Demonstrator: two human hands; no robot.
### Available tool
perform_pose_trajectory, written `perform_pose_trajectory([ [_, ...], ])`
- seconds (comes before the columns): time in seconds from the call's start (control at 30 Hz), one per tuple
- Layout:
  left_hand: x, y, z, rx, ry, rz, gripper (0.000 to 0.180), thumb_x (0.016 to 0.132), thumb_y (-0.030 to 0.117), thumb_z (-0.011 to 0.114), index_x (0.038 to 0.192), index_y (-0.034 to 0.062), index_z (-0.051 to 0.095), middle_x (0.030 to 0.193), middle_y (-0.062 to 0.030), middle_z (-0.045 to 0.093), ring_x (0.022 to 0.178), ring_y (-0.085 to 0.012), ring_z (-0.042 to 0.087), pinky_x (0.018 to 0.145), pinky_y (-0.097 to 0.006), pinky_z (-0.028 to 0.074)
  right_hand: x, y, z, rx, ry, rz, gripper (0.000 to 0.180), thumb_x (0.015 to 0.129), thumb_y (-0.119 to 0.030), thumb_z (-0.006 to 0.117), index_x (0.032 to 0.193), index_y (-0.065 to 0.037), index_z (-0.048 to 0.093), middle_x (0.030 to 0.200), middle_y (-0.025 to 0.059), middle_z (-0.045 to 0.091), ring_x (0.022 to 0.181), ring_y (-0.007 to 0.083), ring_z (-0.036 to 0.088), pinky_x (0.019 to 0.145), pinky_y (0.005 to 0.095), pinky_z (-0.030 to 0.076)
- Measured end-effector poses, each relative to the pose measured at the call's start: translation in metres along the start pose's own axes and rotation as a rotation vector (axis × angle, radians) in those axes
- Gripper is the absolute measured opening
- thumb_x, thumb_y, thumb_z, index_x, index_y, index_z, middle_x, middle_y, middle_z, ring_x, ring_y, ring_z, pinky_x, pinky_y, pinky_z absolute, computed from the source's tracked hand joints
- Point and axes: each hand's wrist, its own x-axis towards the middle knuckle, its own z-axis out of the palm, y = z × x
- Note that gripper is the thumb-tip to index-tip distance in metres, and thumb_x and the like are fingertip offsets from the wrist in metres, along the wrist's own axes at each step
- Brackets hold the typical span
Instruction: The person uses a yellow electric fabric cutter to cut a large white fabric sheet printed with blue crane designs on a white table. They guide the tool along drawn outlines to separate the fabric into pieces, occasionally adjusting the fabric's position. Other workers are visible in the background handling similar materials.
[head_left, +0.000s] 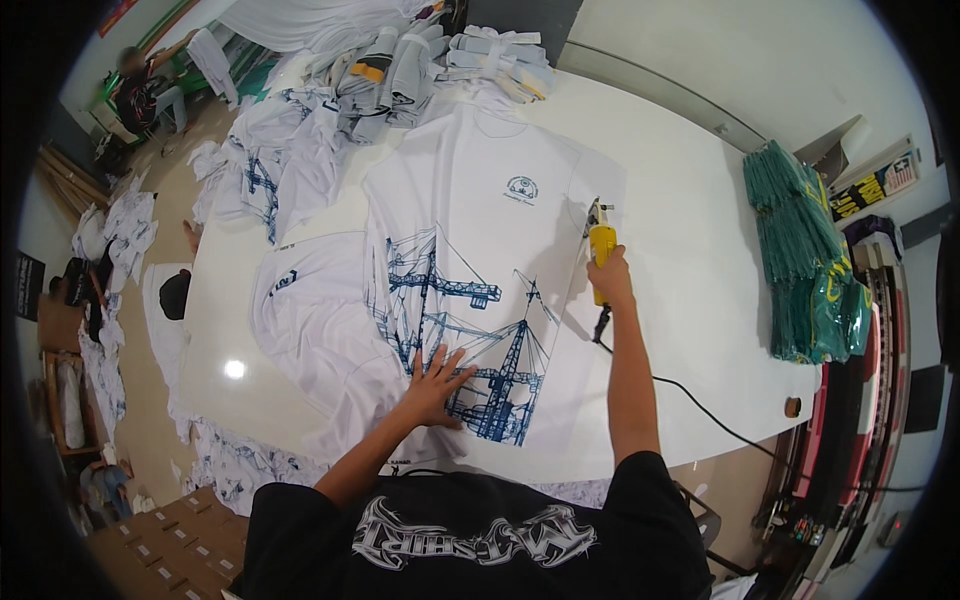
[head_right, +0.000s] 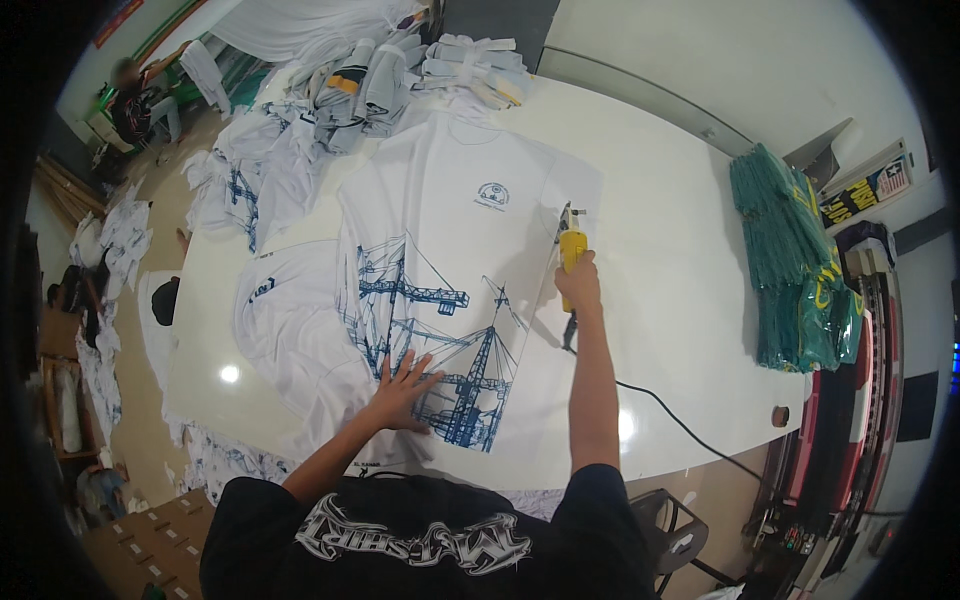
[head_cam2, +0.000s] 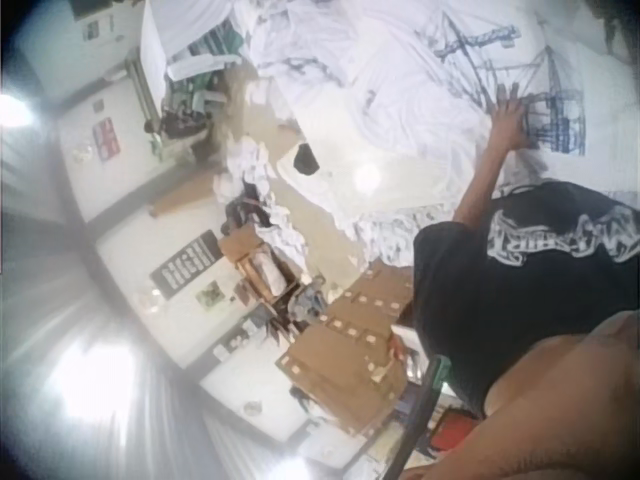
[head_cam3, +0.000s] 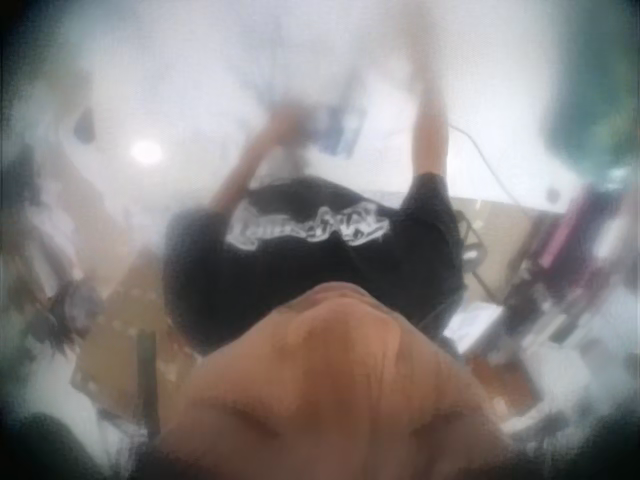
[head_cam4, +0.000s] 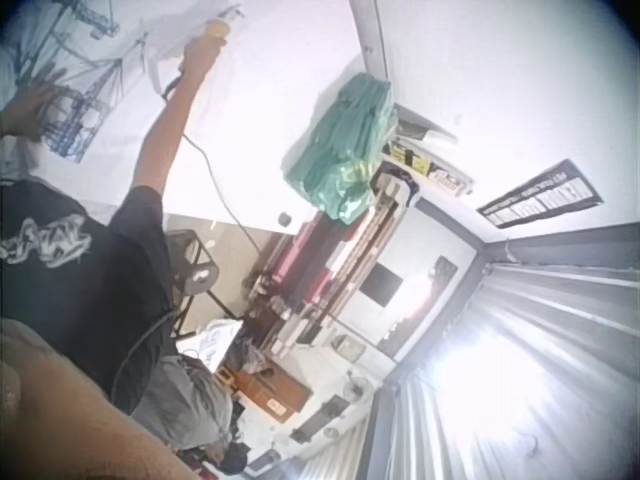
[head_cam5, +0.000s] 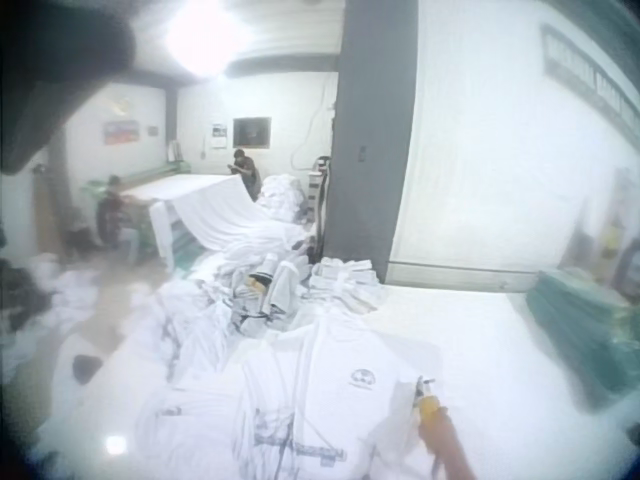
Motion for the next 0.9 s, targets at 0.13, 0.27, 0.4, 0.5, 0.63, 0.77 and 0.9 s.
perform_pose_trajectory([
  [0.13,-0.003,-0.004,0.003,-0.015,-0.012,-0.015,0.134,0.056,0.063,0.093,0.168,0.0274,0.028,0.177,-0.0122,0.011,0.162,-0.0439,-0.001,0.121,-0.076,-0.002,-0.006,0.029,-0.032,-0.012,-0.202,-0.082,0.064,0.085,-0.024,0.075,0.129,0.005,0.039,0.109,0.0375,0.068,0.104,0.0531,0.069,0.087,0.0539,0.058],
  [0.27,-0.003,-0.003,0.003,-0.031,-0.023,-0.02,0.132,0.059,0.061,0.094,0.168,0.0273,0.028,0.177,-0.0123,0.011,0.162,-0.0436,-0.002,0.12,-0.076,-0.002,-0.013,0.033,-0.074,-0.036,-0.347,-0.129,0.062,0.086,-0.021,0.073,0.132,0.004,0.04,0.116,0.0354,0.068,0.109,0.0514,0.068,0.092,0.0523,0.057],
  [0.4,0.0,0.0,-0.001,-0.057,-0.03,-0.031,0.135,0.055,0.054,0.097,0.168,0.0304,0.027,0.177,-0.0108,0.012,0.162,-0.0426,0.0,0.121,-0.076,-0.001,0.005,0.042,-0.081,-0.067,-0.417,-0.149,0.06,0.086,-0.019,0.073,0.132,0.003,0.042,0.118,0.0339,0.068,0.111,0.0497,0.068,0.093,0.0516,0.056],
  [0.5,0.003,0.002,-0.003,-0.06,-0.05,-0.049,0.136,0.054,0.051,0.099,0.168,0.032,0.027,0.177,-0.01,0.012,0.162,-0.0423,0.001,0.122,-0.076,-0.001,0.017,0.046,-0.077,-0.082,-0.393,-0.197,0.061,0.086,-0.019,0.073,0.133,0.003,0.043,0.12,0.0332,0.067,0.113,0.0485,0.067,0.093,0.0512,0.056],
  [0.63,0.002,0.005,-0.006,-0.068,-0.059,-0.062,0.137,0.053,0.049,0.099,0.168,0.0323,0.026,0.177,-0.01,0.012,0.162,-0.0424,0.001,0.122,-0.075,-0.002,0.024,0.038,-0.08,-0.08,-0.444,-0.21,0.064,0.085,-0.02,0.073,0.136,0.003,0.041,0.123,0.0329,0.066,0.113,0.0483,0.067,0.094,0.0508,0.056],
  [0.77,0.003,0.003,-0.005,-0.07,-0.064,-0.067,0.137,0.053,0.049,0.099,0.168,0.0337,0.026,0.177,-0.0093,0.012,0.162,-0.0418,0.001,0.122,-0.075,-0.001,0.03,0.037,-0.074,-0.081,-0.44,-0.23,0.066,0.085,-0.02,0.073,0.137,0.003,0.04,0.125,0.0332,0.065,0.113,0.0487,0.067,0.095,0.0508,0.056],
  [0.9,0.002,0.002,-0.005,-0.081,-0.055,-0.056,0.137,0.053,0.048,0.099,0.168,0.0348,0.026,0.177,-0.0085,0.012,0.163,-0.0409,0.001,0.122,-0.075,-0.002,0.032,0.035,-0.06,-0.081,-0.393,-0.211,0.066,0.084,-0.022,0.072,0.136,0.003,0.04,0.123,0.0338,0.065,0.112,0.0492,0.067,0.094,0.0512,0.056],
])
